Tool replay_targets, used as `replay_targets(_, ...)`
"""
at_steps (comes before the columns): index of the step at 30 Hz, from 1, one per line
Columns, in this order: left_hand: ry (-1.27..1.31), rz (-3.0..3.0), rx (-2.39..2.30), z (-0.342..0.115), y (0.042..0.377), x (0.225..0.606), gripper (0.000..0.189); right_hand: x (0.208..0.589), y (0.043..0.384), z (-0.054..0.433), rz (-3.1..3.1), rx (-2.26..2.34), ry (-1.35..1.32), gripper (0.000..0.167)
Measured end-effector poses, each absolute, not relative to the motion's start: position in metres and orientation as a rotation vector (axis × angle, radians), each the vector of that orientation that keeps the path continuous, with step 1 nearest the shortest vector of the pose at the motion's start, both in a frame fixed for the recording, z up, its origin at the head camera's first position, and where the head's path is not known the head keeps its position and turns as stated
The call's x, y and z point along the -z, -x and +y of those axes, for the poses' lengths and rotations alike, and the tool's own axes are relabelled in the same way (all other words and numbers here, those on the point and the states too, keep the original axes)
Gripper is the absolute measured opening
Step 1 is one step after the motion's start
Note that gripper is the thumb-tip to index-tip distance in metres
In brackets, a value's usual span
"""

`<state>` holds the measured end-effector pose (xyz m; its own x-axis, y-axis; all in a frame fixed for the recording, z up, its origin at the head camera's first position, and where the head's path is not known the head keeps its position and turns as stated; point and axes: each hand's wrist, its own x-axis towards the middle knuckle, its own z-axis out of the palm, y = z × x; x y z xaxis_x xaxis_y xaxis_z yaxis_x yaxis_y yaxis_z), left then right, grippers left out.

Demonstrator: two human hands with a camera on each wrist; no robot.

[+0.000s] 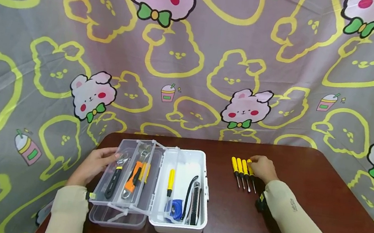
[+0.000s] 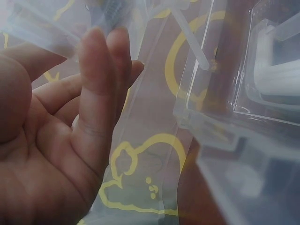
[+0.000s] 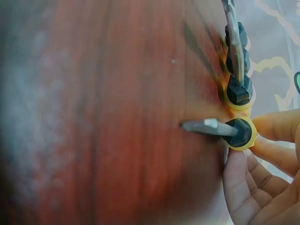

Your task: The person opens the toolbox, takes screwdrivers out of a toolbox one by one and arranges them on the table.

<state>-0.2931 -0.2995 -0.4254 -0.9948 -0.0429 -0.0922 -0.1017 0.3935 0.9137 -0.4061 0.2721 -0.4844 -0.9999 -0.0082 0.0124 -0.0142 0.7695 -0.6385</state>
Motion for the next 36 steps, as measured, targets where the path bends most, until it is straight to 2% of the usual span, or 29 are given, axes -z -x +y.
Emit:
replay_targets(17,0.131,2.576,-1.697,-0.3003,0.2932,0.4253,0.067,0.4864,0.4118,0.2745,-3.002,-0.963,-0.072,0.042)
replay_targets(36,0.131,2.587,-1.673,-0.2997,0.2936,0.4253,0.07,0.4847,0.4055,0.2784,-2.981,-1.042,-0.011,0.038)
